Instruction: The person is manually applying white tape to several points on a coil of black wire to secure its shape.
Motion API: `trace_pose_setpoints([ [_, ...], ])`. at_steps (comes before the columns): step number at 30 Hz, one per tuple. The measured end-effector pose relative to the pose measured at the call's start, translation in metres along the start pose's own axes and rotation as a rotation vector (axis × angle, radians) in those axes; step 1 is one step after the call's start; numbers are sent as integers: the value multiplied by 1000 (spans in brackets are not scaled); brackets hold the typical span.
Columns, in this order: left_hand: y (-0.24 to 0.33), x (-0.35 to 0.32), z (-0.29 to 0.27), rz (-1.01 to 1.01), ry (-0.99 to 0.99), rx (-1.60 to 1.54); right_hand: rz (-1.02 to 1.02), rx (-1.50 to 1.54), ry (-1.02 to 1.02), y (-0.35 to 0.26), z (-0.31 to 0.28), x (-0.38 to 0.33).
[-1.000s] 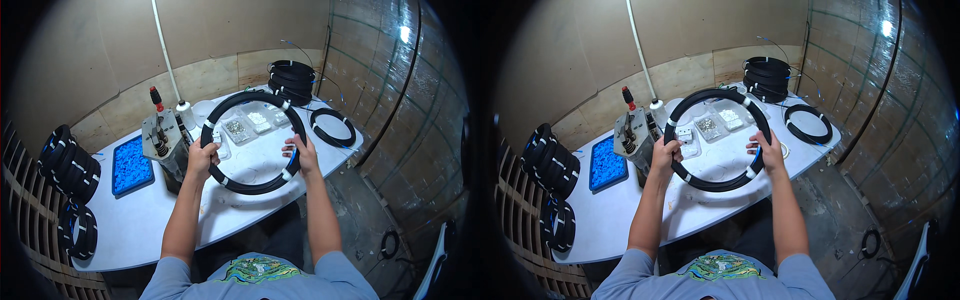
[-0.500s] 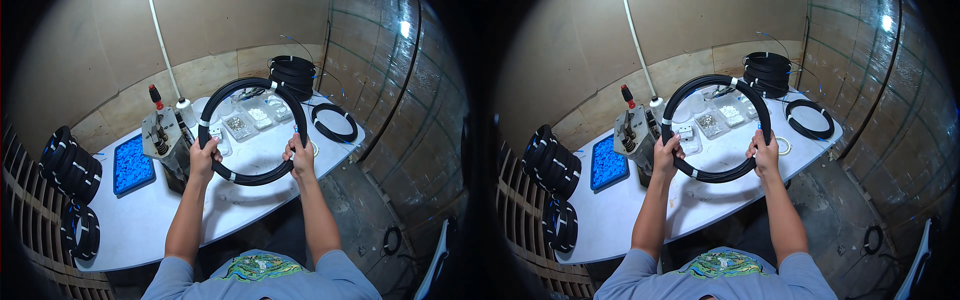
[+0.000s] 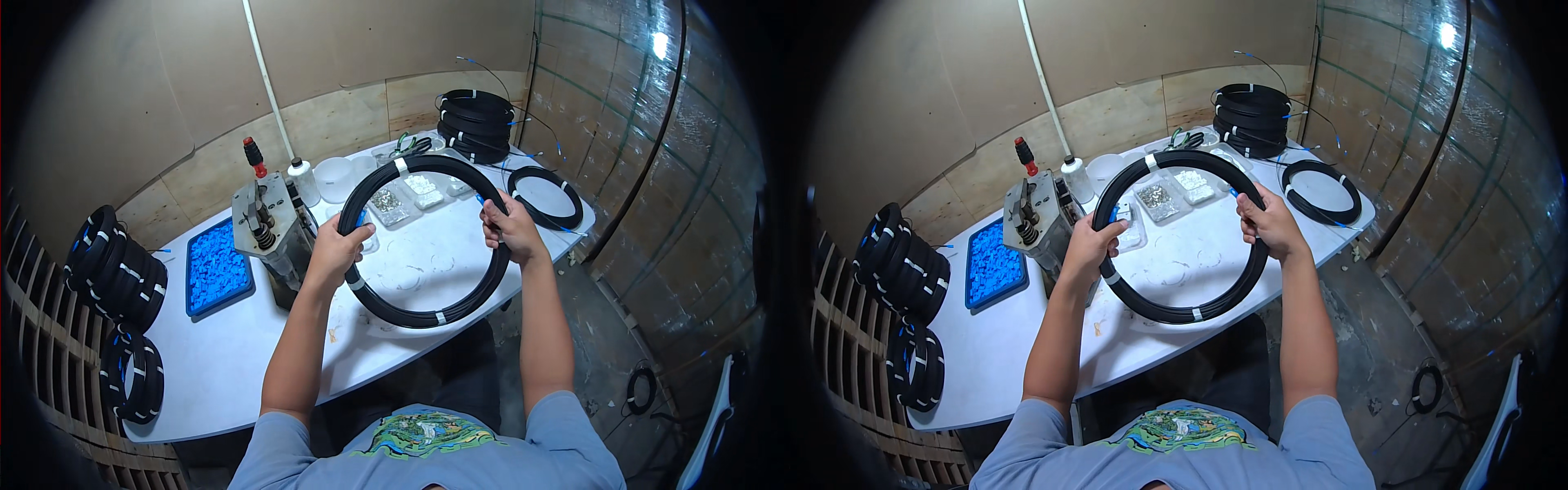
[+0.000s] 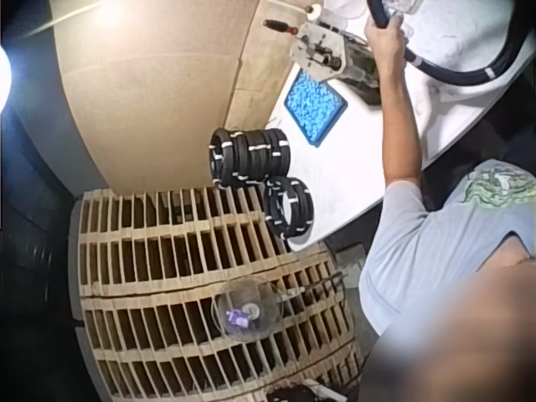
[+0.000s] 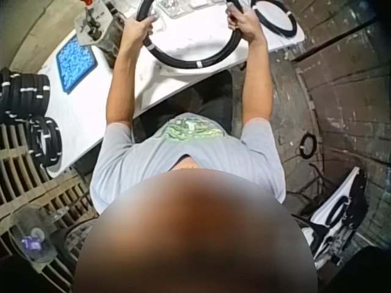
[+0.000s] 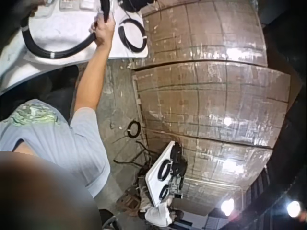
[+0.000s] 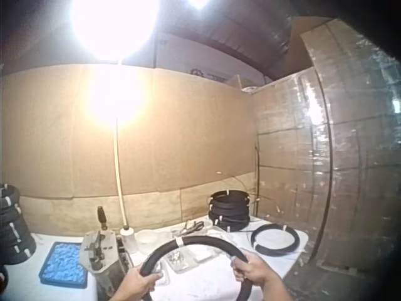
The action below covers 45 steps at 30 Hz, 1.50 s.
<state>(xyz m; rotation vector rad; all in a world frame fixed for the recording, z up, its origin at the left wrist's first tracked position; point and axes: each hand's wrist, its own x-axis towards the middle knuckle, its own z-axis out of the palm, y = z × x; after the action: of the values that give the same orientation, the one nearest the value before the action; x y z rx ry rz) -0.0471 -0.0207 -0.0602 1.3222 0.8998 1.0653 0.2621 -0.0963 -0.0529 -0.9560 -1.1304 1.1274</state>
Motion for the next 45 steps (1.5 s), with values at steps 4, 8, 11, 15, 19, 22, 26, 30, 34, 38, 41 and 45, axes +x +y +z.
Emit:
trace_pose_setpoints([
  [4,-5,0,1,-15,-10,-195,-47,54,-16,-6,-2,3],
  [8,-5,0,3,16,58,-343,4,169,57,6,-2,-3],
  [11,-15,6,-3,27,89,-433,-51,249,205,42,22,-4],
  [15,-20,9,-4,-14,164,-436,-113,235,324,42,49,-14],
  [19,-29,13,-20,-68,156,-434,-200,168,360,46,72,-25],
  [22,-33,13,-26,-75,193,-419,-214,156,375,46,80,-26],
  [26,-25,4,-17,-56,196,-390,-145,182,369,50,63,-18],
  [30,-19,-7,-2,32,165,-328,-87,262,369,53,44,-8],
  [34,-28,-5,-1,39,172,-324,-62,324,343,58,35,-5],
  [38,-37,-3,-8,55,180,-212,-80,335,294,59,35,-6],
  [41,-31,1,-17,128,132,26,-137,262,202,49,24,-10],
  [45,5,5,-19,243,18,214,-150,-18,9,11,15,-5],
])
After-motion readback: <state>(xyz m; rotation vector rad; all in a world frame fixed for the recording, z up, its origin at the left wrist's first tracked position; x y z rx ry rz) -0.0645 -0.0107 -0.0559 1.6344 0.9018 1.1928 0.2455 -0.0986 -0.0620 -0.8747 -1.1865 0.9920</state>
